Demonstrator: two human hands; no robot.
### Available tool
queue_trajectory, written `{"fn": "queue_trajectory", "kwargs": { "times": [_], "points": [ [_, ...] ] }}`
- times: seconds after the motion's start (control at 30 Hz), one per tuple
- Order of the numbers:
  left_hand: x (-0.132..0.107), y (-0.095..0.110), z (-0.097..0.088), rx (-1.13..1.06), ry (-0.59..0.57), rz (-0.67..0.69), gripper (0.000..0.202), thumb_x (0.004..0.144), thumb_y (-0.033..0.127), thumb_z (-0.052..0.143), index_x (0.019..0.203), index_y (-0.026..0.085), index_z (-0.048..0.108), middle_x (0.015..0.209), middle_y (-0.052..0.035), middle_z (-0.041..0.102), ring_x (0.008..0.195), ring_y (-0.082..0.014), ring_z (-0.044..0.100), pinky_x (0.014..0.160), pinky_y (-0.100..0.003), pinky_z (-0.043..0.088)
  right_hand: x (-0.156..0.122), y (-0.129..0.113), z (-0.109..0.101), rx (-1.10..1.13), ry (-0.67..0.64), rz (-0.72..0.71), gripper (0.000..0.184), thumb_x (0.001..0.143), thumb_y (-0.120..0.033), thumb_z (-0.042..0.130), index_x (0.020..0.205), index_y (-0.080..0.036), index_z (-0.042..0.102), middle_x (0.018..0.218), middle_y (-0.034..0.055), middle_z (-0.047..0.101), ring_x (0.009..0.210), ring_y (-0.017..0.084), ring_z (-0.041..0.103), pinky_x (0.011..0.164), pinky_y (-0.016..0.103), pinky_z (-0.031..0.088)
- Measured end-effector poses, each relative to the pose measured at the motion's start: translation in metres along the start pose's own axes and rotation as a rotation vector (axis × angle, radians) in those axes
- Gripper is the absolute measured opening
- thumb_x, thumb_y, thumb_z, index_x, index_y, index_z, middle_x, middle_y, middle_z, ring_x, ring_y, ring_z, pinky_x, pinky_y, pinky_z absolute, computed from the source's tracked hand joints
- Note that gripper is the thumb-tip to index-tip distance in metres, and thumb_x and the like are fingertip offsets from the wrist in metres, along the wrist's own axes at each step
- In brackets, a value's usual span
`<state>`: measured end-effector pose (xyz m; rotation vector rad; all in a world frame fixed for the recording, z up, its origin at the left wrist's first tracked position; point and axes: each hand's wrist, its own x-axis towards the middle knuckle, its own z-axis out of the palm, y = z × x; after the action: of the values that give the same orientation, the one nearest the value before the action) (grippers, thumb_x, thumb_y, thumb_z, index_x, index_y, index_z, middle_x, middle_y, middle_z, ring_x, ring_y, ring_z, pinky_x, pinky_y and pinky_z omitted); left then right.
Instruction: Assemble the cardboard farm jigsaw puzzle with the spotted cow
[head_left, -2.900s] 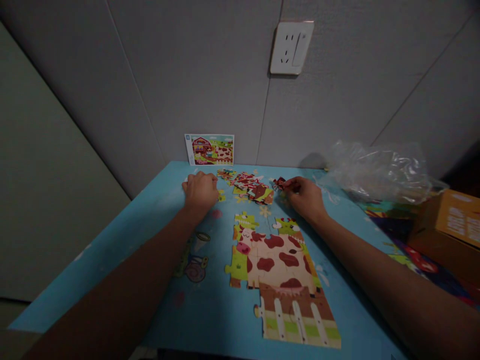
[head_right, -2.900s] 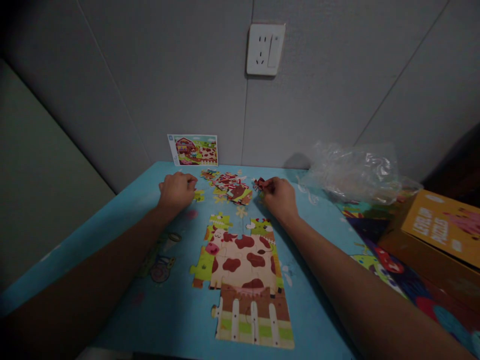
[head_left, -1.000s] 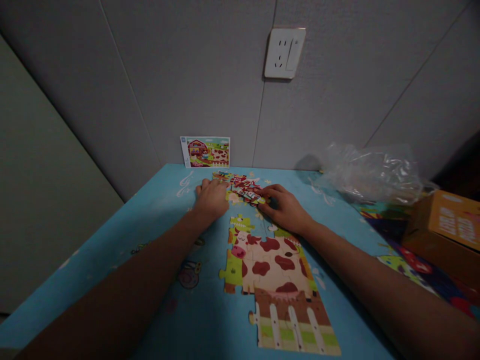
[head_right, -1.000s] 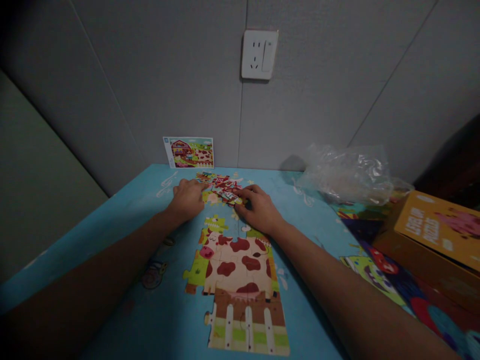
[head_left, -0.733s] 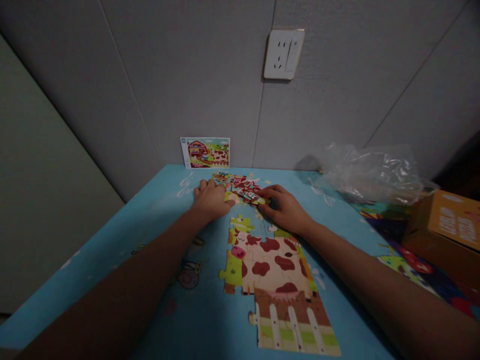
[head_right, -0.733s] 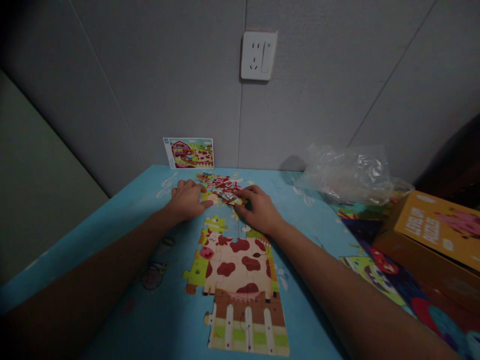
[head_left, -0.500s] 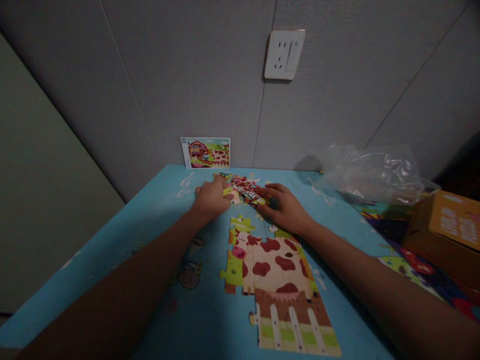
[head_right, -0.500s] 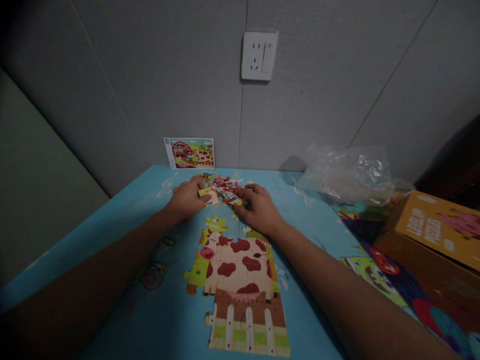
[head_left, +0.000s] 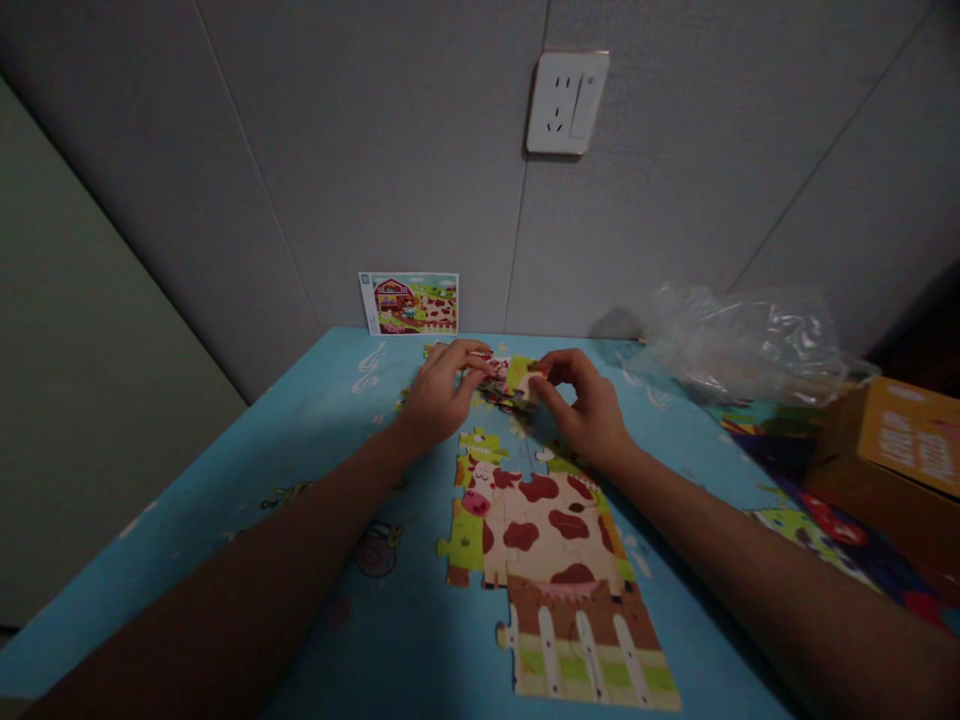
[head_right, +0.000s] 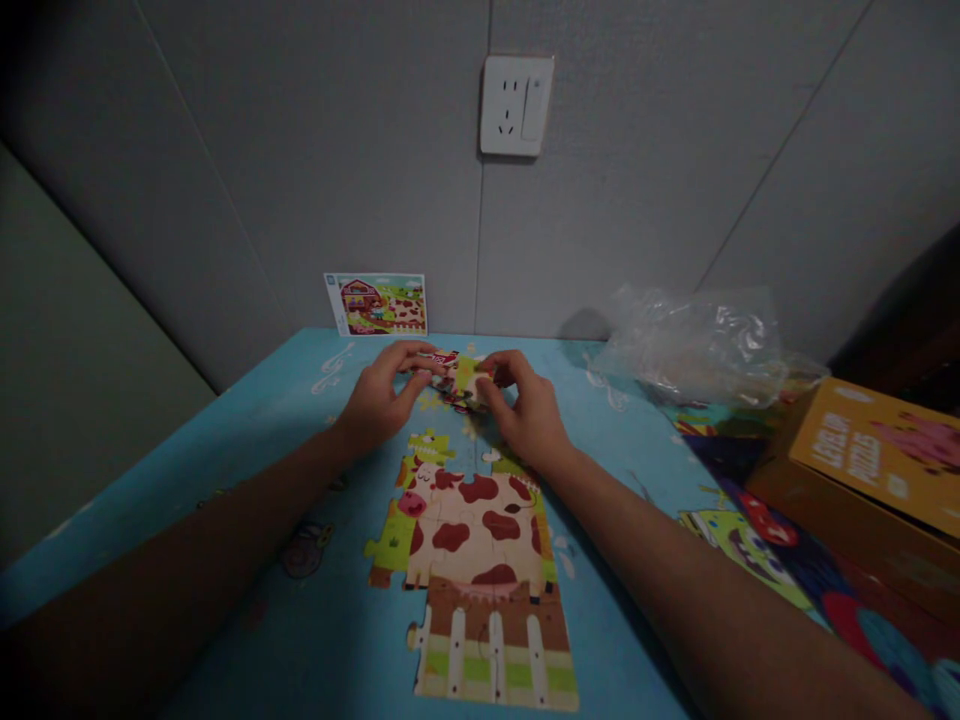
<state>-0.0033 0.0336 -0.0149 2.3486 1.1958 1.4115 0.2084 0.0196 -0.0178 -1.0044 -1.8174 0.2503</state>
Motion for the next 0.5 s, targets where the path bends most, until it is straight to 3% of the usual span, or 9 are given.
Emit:
{"fn": "queue_trajectory", "kwargs": {
  "times": [0.1, 0.2, 0.3, 0.5],
  "points": [
    [0.003, -0.013, -0.008, 0.302, 0.066, -0.214, 0.04, 0.077, 0.004, 0.047, 0.113, 0.019, 0.058, 0.11, -0.0078, 0.066, 0.109, -0.0242, 0.056, 0.1, -0.041, 0.041, 0.003, 0.012, 0.0, -0.082, 0.016, 0.111, 0.014, 0.086, -0.028, 0.056, 0.089, -0.019, 0.065, 0.084, 0.0055, 0.07, 0.075, 0.018, 0.062, 0.073, 0.033, 0.049],
    [0.004, -0.026, -0.012, 0.518, -0.064, -0.418, 0.049, 0.072, 0.005, 0.049, 0.118, 0.019, 0.06, 0.12, -0.0095, 0.063, 0.116, -0.0278, 0.053, 0.104, -0.045, 0.036, 0.004, 0.019, 0.001, -0.157, -0.135, 0.192, 0.015, 0.084, -0.028, 0.059, 0.087, -0.02, 0.071, 0.09, 0.007, 0.073, 0.083, 0.021, 0.065, 0.078, 0.037, 0.049],
    [0.004, -0.032, -0.012, 0.567, -0.158, -0.563, 0.054, 0.075, 0.013, 0.05, 0.127, 0.026, 0.058, 0.13, -0.0077, 0.058, 0.121, -0.0343, 0.047, 0.099, -0.051, 0.038, 0.004, 0.017, 0.002, -0.177, -0.213, 0.148, 0.018, 0.086, -0.026, 0.058, 0.092, -0.021, 0.074, 0.103, 0.0079, 0.072, 0.099, 0.024, 0.065, 0.09, 0.04, 0.047],
    [0.004, -0.031, -0.008, 0.586, -0.304, -0.546, 0.052, 0.081, 0.034, 0.052, 0.133, 0.036, 0.054, 0.143, -0.0007, 0.05, 0.123, -0.0388, 0.04, 0.096, -0.058, 0.037, 0.004, 0.009, 0.0, -0.29, -0.287, 0.16, 0.023, 0.088, -0.027, 0.057, 0.1, -0.02, 0.075, 0.122, 0.0162, 0.063, 0.127, 0.03, 0.049, 0.103, 0.047, 0.039]
  ]
}}
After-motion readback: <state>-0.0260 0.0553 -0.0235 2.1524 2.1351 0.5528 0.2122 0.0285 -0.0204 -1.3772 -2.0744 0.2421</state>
